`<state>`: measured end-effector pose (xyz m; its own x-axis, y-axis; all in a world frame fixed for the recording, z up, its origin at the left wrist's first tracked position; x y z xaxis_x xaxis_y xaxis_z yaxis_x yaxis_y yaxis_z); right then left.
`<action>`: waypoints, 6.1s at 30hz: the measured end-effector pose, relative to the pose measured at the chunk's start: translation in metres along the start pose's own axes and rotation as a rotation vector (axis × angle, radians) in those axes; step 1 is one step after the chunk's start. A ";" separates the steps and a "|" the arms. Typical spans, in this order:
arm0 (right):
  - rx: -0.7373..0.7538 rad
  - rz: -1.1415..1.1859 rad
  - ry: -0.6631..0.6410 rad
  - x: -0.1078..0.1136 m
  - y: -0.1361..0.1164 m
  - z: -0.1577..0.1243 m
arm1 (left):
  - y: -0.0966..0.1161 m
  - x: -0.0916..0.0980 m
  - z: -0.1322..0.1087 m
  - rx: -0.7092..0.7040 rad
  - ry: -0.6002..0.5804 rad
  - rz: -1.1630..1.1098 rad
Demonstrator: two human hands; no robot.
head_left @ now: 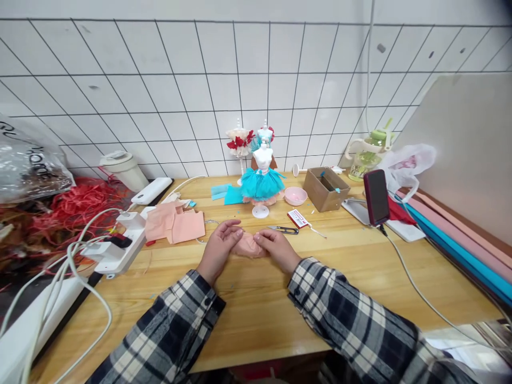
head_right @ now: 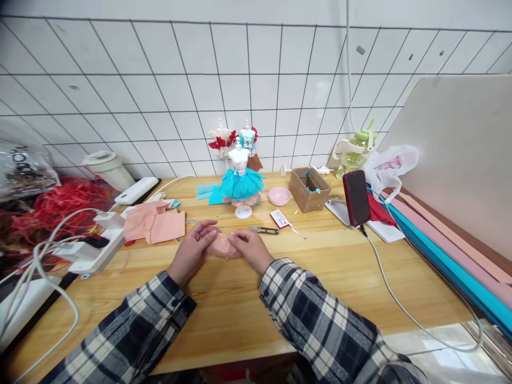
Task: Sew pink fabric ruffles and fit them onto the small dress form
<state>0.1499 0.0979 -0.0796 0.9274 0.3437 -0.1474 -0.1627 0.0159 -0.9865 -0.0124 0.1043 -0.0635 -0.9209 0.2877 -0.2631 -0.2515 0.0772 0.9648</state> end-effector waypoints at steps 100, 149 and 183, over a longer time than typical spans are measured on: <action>-0.022 0.186 0.170 0.010 0.013 0.012 | -0.022 -0.014 -0.005 0.198 -0.160 0.287; -0.080 -0.917 0.041 0.013 0.000 0.004 | -0.008 -0.003 -0.006 -0.128 -0.192 1.094; 0.172 -0.828 0.103 0.037 -0.028 -0.012 | -0.004 -0.014 -0.005 -0.228 -0.288 1.261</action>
<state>0.1932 0.0992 -0.0579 0.7943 0.0711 0.6033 0.5407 0.3699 -0.7555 0.0000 0.0954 -0.0639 -0.4698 0.2377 0.8502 0.6588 -0.5466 0.5169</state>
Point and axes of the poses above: each hand's wrist, its own z-axis towards the middle knuckle, its own x-axis out of the back of the hand, y = z × x, the point moved 4 cm from there along z, towards the middle knuckle, and after that the axes turned 10 degrees about -y, right-handed, at the moved point
